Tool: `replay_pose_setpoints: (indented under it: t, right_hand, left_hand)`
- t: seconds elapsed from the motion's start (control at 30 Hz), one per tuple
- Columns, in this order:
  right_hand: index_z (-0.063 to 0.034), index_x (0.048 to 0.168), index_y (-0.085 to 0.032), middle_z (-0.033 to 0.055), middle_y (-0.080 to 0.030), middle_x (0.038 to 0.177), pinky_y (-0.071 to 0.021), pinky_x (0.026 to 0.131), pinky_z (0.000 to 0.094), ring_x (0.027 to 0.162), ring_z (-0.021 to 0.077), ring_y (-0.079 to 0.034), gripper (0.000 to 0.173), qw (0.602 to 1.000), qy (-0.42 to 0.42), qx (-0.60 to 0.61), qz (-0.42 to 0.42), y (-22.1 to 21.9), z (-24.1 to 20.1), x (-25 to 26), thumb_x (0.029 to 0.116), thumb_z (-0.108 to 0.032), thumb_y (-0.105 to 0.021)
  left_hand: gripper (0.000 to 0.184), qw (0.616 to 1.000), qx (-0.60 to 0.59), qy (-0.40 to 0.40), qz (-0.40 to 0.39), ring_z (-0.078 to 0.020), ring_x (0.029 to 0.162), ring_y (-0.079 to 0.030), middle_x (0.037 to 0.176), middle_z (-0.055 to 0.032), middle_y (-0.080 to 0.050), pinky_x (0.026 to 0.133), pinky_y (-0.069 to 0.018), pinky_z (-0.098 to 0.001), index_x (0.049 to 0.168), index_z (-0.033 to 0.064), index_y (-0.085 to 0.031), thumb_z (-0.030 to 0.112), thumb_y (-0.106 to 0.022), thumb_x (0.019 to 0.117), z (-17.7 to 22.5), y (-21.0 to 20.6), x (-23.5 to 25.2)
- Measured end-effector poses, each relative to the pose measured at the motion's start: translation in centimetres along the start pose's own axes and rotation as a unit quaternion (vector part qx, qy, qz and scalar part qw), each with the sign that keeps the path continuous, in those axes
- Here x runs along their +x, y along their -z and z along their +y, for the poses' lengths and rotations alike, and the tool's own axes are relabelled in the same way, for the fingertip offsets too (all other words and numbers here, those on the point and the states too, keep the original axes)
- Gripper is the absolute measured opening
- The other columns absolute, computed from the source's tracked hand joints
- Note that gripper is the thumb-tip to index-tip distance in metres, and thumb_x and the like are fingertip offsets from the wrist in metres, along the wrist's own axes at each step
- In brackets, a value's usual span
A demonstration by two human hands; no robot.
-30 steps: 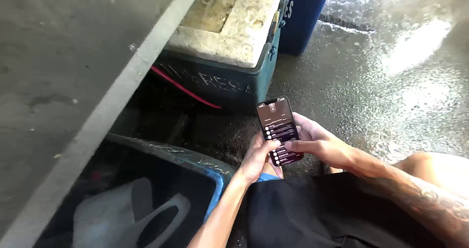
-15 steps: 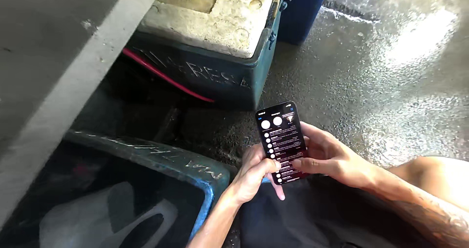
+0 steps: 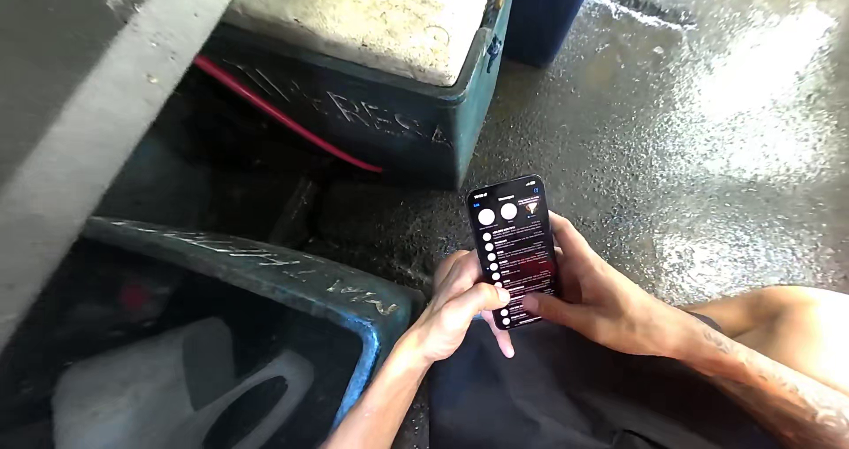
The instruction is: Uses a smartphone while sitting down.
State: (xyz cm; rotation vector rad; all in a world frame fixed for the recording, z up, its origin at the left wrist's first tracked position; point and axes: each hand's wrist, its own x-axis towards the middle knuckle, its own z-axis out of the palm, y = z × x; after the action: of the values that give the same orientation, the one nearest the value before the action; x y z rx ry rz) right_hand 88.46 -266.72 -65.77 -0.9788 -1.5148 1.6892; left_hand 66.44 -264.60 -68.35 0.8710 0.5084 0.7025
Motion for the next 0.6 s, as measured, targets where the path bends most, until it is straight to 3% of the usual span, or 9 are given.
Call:
replay_pose_setpoints:
  t: [0.1,0.33,0.43,0.6]
  right_hand:
    - [-0.0115,0.156,-0.023,0.0083,-0.067,0.125,-0.0612,0.094,0.0306,0.109,0.0152,-0.070,0.061,0.999,0.013,0.034,0.004,-0.04,-0.17,-0.10,0.1046,-0.013,-0.056]
    - [-0.0160,0.148,-0.032,0.0084,-0.068,0.126,-0.0614,0.090,0.0323,0.107,0.0181,-0.071,0.075,0.993,-0.037,0.110,-0.009,0.50,-0.72,-0.29,0.0828,0.007,-0.061]
    - [-0.0172,0.150,-0.029,0.0081,-0.068,0.125,-0.0619,0.086,0.0303,0.104,0.0172,-0.072,0.081,0.993,-0.044,0.105,-0.016,0.66,-0.60,-0.38,0.0795,0.009,-0.061]
    - [-0.0155,0.152,-0.026,0.0089,-0.066,0.127,-0.0622,0.091,0.0330,0.109,0.0188,-0.071,0.085,0.998,-0.034,0.054,-0.010,0.44,-0.49,-0.47,0.0812,0.004,-0.069]
  left_hand:
    - [0.023,1.000,0.007,0.001,0.003,-0.0108,0.076,-0.074,0.101,-0.0004,-0.074,0.054,-0.0624,-0.0286,0.112,0.0131,-0.063,0.015,-0.051,0.0927,0.10,-0.16,-0.07]
    - [0.027,1.000,0.005,0.006,0.019,-0.0135,0.076,-0.075,0.102,-0.0036,-0.074,0.052,-0.0626,-0.0310,0.118,0.0132,-0.062,0.017,-0.055,0.0917,0.23,-0.17,-0.22]
    - [0.027,1.000,0.006,0.002,0.013,-0.0134,0.076,-0.074,0.102,-0.0035,-0.073,0.053,-0.0625,-0.0309,0.119,0.0143,-0.062,0.019,-0.056,0.0923,0.25,-0.25,-0.20]
    - [0.026,1.000,0.005,-0.005,0.000,-0.0126,0.078,-0.074,0.103,-0.0040,-0.072,0.054,-0.0625,-0.0297,0.118,0.0140,-0.062,0.020,-0.058,0.0933,0.06,-0.07,-0.20]
